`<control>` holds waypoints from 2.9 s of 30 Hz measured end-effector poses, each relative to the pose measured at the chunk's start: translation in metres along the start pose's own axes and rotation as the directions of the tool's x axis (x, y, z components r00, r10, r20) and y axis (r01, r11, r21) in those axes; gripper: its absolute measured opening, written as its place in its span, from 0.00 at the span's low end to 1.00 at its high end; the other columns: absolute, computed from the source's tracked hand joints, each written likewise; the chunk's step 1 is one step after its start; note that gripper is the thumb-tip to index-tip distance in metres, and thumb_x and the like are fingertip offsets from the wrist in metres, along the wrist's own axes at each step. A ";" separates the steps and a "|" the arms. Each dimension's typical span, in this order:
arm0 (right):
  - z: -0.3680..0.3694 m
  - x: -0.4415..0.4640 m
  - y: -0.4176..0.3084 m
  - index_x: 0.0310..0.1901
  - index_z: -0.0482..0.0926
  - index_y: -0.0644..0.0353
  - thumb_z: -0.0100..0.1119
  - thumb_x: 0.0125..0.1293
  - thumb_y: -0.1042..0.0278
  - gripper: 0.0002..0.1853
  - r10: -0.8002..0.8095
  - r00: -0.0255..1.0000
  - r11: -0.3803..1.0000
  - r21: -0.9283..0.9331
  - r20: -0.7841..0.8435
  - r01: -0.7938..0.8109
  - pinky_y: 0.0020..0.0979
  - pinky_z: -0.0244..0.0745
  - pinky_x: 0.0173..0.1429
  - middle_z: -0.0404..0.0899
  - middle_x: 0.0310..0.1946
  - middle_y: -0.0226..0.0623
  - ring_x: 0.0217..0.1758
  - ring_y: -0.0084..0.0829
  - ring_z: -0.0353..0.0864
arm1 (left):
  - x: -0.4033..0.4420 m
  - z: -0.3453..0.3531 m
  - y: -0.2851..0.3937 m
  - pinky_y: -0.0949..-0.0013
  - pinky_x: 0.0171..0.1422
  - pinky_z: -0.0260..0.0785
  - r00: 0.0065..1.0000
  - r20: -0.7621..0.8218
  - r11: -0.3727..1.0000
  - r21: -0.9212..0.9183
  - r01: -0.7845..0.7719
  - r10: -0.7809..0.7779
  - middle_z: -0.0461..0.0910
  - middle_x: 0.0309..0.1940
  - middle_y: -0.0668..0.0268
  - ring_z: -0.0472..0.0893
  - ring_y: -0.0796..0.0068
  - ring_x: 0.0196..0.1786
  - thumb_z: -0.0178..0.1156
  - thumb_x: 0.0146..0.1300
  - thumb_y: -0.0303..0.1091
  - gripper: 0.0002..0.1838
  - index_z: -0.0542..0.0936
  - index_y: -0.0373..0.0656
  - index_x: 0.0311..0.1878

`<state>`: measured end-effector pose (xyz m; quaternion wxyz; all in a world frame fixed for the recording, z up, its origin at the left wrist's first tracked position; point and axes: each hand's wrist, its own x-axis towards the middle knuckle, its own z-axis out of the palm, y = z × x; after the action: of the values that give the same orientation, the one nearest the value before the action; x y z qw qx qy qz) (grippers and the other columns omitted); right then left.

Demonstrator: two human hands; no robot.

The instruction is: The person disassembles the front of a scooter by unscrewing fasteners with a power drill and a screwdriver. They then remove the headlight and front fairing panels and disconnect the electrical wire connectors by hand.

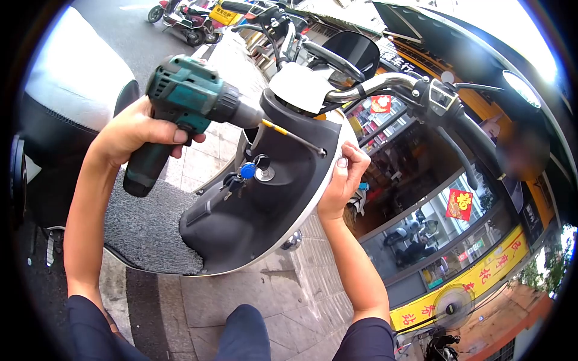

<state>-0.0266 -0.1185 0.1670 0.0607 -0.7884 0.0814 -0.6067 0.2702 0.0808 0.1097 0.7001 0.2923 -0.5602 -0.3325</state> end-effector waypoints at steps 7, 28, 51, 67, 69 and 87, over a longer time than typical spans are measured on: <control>-0.001 -0.004 -0.031 0.53 0.71 0.66 0.48 0.70 0.69 0.14 -0.106 0.992 0.958 -0.261 0.071 0.121 0.35 0.59 0.69 0.70 0.54 0.43 0.61 0.35 0.68 | -0.055 -0.027 -0.013 0.73 0.34 0.78 0.989 -0.116 0.994 -0.073 0.085 -0.093 0.83 0.38 0.53 0.81 0.74 0.29 0.70 0.45 0.40 0.34 0.75 0.32 0.56; 0.195 -0.337 -0.021 0.40 0.77 0.61 0.53 0.69 0.66 0.08 0.297 0.408 0.897 -0.106 0.864 -0.429 0.48 0.74 0.46 0.79 0.33 0.49 0.41 0.52 0.80 | -0.308 -0.078 -0.085 0.74 0.31 0.80 0.460 -0.521 0.660 -0.305 0.686 -0.719 0.83 0.41 0.54 0.82 0.74 0.26 0.63 0.55 0.29 0.25 0.72 0.32 0.57; 0.071 -0.279 -0.081 0.50 0.74 0.63 0.46 0.77 0.60 0.14 0.866 0.424 0.147 0.677 0.264 -0.721 0.31 0.77 0.46 0.79 0.42 0.40 0.40 0.27 0.79 | -0.172 -0.033 -0.179 0.65 0.62 0.70 0.747 0.328 0.811 0.132 0.570 -0.579 0.81 0.52 0.63 0.79 0.71 0.55 0.77 0.46 0.28 0.35 0.75 0.39 0.60; 0.071 -0.276 -0.085 0.45 0.72 0.61 0.46 0.76 0.60 0.12 0.873 0.461 0.227 0.703 0.159 -0.673 0.34 0.76 0.45 0.76 0.39 0.41 0.39 0.32 0.78 | -0.172 -0.016 -0.169 0.67 0.58 0.71 0.718 0.337 0.767 0.017 0.642 -0.609 0.82 0.48 0.63 0.79 0.77 0.50 0.76 0.48 0.27 0.32 0.76 0.37 0.59; 0.070 -0.277 -0.085 0.46 0.72 0.61 0.46 0.76 0.60 0.12 0.869 0.468 0.225 0.717 0.158 -0.659 0.34 0.76 0.45 0.76 0.40 0.40 0.39 0.31 0.78 | -0.175 -0.019 -0.171 0.67 0.59 0.71 0.780 0.335 0.834 0.033 0.551 -0.528 0.82 0.48 0.63 0.79 0.76 0.50 0.76 0.48 0.28 0.32 0.76 0.37 0.59; 0.069 -0.284 -0.081 0.45 0.71 0.60 0.47 0.76 0.60 0.11 0.832 0.512 0.221 0.716 0.215 -0.662 0.35 0.73 0.46 0.74 0.39 0.39 0.42 0.33 0.75 | -0.200 -0.020 -0.187 0.65 0.57 0.75 0.773 0.357 0.841 0.078 0.535 -0.525 0.83 0.47 0.63 0.82 0.71 0.49 0.71 0.53 0.23 0.30 0.74 0.42 0.61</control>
<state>-0.0262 0.0181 -0.1034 0.6429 -0.4818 0.2098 -0.5573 0.2342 0.1268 -0.1584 0.4656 0.3614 -0.5703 -0.5721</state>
